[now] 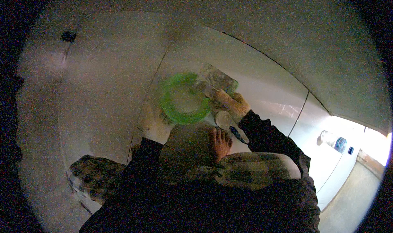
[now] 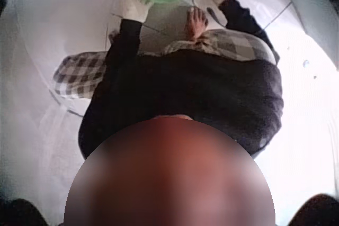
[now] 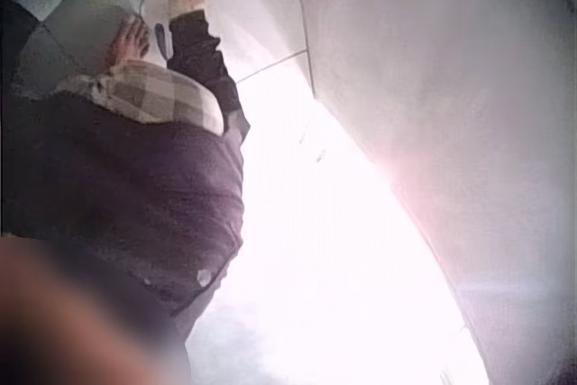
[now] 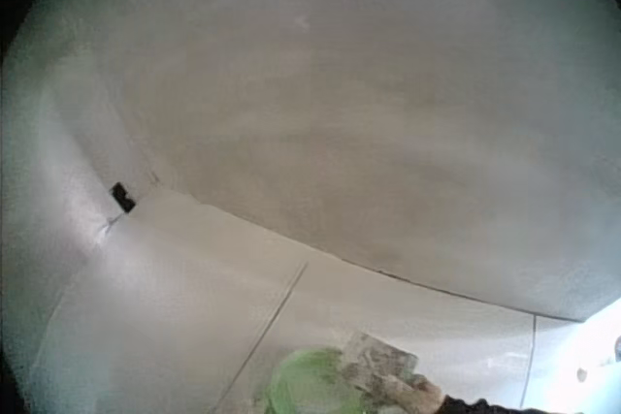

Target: The person kneels on a tiled floor and repeatedly wipes the surface with a cloth, dipping it into a green bowl of water. They move the bowl and a plastic bottle as needed to reach different areas.

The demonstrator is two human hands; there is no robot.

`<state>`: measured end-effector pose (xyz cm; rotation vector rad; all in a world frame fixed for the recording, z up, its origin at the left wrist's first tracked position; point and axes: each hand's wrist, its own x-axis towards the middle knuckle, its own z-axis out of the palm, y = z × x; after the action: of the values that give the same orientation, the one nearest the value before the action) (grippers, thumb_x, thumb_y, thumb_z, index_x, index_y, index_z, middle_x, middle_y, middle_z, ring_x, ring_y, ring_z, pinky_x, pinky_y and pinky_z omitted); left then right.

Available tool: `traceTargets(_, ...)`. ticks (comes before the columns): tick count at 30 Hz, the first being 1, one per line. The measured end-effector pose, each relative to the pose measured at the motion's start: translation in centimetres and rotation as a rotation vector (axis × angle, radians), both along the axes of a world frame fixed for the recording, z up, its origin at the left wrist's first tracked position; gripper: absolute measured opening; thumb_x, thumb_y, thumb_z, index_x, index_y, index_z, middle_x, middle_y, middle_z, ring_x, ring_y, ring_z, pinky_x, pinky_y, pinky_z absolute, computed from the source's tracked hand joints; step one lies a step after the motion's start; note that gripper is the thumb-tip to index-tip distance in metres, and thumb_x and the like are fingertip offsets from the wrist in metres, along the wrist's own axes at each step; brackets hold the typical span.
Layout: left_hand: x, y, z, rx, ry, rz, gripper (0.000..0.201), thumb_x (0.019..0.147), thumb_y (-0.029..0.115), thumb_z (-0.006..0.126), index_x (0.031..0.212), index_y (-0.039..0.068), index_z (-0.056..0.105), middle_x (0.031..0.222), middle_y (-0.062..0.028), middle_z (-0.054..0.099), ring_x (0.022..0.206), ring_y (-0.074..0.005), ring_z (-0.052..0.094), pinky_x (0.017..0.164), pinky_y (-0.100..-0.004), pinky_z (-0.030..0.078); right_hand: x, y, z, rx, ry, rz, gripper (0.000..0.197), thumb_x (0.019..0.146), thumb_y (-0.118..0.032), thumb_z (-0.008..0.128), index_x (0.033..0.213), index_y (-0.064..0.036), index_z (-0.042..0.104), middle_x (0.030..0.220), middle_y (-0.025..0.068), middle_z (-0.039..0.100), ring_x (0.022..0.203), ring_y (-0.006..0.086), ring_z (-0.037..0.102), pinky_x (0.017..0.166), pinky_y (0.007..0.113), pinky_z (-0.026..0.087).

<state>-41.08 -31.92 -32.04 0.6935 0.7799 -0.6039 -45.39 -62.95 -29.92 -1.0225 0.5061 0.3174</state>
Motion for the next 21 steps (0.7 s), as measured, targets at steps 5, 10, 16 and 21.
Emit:
traceTargets(5, 1.2, -2.6, 2.5, 0.004, -0.347, -0.331, 0.076, 0.094, 0.044, 0.055, 0.147, 0.003, 0.02, 0.127, -0.0191, 0.047, 0.117, -0.0321, 0.051, 0.096, -0.0488, 0.046, -1.1, 0.4, 0.1, -0.095, 0.124, -0.053, 0.034, 0.093, -0.029, 0.065, 0.111, -0.0003, 0.064, 0.103, 0.0093, 0.069, 0.088, 0.0165, 0.065, 0.076, 0.032, 0.053)
traceTargets(10, 0.4, -4.2, 3.7, 0.148, -0.524, -0.437, 0.076, 0.094, 0.033, 0.059, 0.15, 0.005, 0.016, 0.12, -0.0172, 0.052, 0.108, -0.0277, 0.056, 0.087, -0.0471, 0.051, -1.4, -0.9, 2.9, -0.329, 0.216, 0.168, 0.029, 0.095, -0.021, 0.062, 0.116, -0.0012, 0.061, 0.108, 0.0073, 0.068, 0.097, 0.0156, 0.063, 0.083, 0.031, 0.052)
traceTargets(16, 0.3, -4.0, 3.7, -0.008, -0.41, -0.347, 0.054, 0.097, 0.037, 0.053, 0.14, 0.008, 0.035, 0.126, -0.012, 0.055, 0.113, -0.026, 0.056, 0.091, -0.0456, 0.051, -0.5, -0.2, 4.3, -0.365, 0.013, 0.295, 0.03, 0.094, -0.012, 0.062, 0.122, -0.0024, 0.06, 0.114, 0.0059, 0.067, 0.103, 0.014, 0.061, 0.089, 0.03, 0.05)
traceTargets(21, -0.7, -4.3, 4.5, 0.046, -0.269, -0.39, 0.051, 0.1, 0.044, 0.044, 0.136, 0.008, 0.046, 0.128, -0.0101, 0.057, 0.116, -0.0237, 0.055, 0.096, -0.0413, 0.05, -1.3, 0.0, 4.1, -0.576, 0.02, 0.317, 0.03, 0.092, -0.012, 0.064, 0.121, -0.0043, 0.061, 0.114, 0.0048, 0.067, 0.101, 0.0152, 0.062, 0.088, 0.03, 0.05)
